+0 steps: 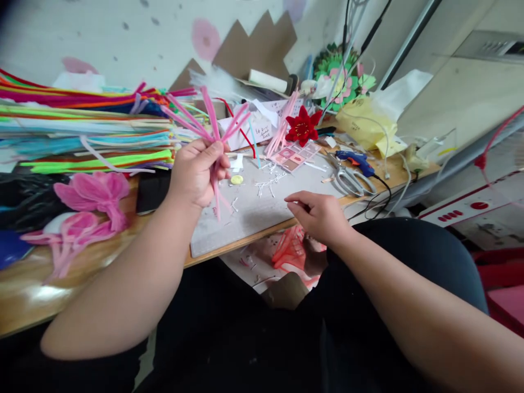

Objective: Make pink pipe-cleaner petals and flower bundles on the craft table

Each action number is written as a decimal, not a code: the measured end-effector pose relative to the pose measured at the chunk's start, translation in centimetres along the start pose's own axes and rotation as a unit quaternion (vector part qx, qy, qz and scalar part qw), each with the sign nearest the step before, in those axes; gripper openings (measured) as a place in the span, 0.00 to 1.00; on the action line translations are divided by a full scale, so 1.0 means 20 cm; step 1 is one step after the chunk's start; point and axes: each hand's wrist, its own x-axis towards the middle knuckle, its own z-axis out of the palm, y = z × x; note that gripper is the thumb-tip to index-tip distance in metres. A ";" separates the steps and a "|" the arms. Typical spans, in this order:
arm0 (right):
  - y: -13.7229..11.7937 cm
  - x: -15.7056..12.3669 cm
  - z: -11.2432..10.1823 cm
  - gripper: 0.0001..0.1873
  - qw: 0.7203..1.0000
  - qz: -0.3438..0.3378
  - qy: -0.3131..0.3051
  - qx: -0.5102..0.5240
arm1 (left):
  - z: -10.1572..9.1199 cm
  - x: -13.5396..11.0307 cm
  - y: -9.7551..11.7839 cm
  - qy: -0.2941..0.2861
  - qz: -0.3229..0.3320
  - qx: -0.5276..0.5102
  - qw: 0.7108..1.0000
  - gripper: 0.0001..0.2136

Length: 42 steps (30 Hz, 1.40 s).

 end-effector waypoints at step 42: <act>0.08 -0.02 0.28 0.09 0.994 -0.008 0.095 0.052 | -0.16 0.08 -0.05 0.098 -0.049 0.020 0.994 0.07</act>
